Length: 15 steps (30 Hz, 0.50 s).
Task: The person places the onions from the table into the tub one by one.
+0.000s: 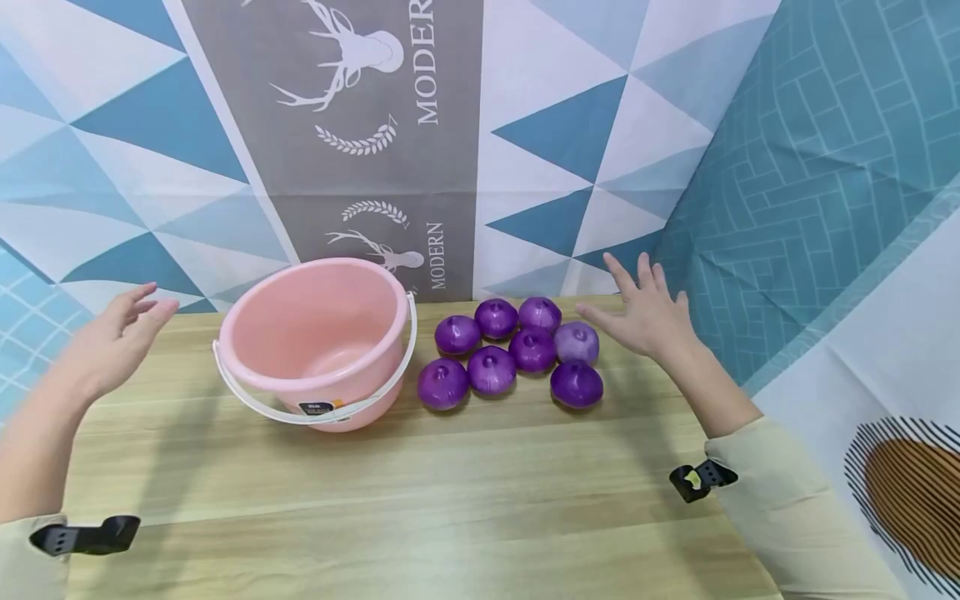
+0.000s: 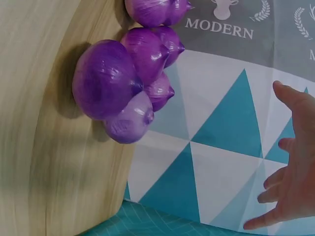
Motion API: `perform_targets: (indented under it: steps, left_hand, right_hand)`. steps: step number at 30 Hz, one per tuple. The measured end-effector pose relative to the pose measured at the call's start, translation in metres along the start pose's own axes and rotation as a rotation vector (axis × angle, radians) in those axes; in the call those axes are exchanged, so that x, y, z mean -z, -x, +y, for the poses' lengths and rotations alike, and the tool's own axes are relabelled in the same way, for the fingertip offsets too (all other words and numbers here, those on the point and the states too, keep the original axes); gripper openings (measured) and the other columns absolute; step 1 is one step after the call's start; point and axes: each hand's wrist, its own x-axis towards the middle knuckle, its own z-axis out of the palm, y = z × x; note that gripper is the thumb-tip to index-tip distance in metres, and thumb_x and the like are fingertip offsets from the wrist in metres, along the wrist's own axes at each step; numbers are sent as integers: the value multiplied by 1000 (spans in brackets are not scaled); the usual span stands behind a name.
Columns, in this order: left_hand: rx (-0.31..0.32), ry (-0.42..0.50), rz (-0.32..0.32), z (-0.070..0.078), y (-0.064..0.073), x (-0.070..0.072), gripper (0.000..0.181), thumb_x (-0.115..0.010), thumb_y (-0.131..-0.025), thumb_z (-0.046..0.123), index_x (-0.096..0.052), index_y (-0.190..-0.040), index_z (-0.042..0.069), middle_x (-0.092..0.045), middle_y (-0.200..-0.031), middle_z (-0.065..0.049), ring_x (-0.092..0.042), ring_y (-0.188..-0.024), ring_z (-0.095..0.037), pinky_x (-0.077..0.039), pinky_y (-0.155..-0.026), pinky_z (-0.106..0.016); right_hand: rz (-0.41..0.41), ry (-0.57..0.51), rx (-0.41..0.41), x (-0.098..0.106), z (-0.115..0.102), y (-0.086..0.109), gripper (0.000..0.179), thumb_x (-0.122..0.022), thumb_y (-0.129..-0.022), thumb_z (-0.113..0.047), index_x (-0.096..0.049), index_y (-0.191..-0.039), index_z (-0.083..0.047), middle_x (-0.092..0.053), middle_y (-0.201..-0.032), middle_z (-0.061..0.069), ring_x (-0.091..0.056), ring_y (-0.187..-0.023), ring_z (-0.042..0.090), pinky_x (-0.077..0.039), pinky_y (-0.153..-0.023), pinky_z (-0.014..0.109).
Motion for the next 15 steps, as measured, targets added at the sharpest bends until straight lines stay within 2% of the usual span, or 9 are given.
perform_targets:
  steps: [3, 8, 15]
  left_hand:
    - [2, 56, -2, 2, 0, -4, 72, -31, -98, 50, -7, -151, 8, -28, -143, -35, -25, -128, -57, -24, -92, -74]
    - [-19, 115, -9, 5, 0, -12, 70, -34, -98, 49, -16, -149, 5, -34, -140, -35, -33, -125, -55, -32, -90, -70]
    - [-59, 229, -7, 9, -1, -24, 65, -37, -98, 43, -22, -147, 4, -37, -136, -36, -36, -124, -54, -36, -90, -67]
  right_hand:
    - [-5, -40, 23, -3, -3, -1, 92, -41, -84, -71, -1, -152, -25, -3, -152, 32, -11, -137, 53, -16, -97, 78]
    - [-14, -100, 89, -11, -5, -5, 86, -49, -87, -62, -17, -151, -14, -24, -149, 29, -26, -133, 50, -29, -98, 72]
    - [-76, -180, 118, -21, -2, -9, 80, -50, -88, -58, -32, -144, -5, -36, -142, 29, -36, -128, 47, -36, -98, 65]
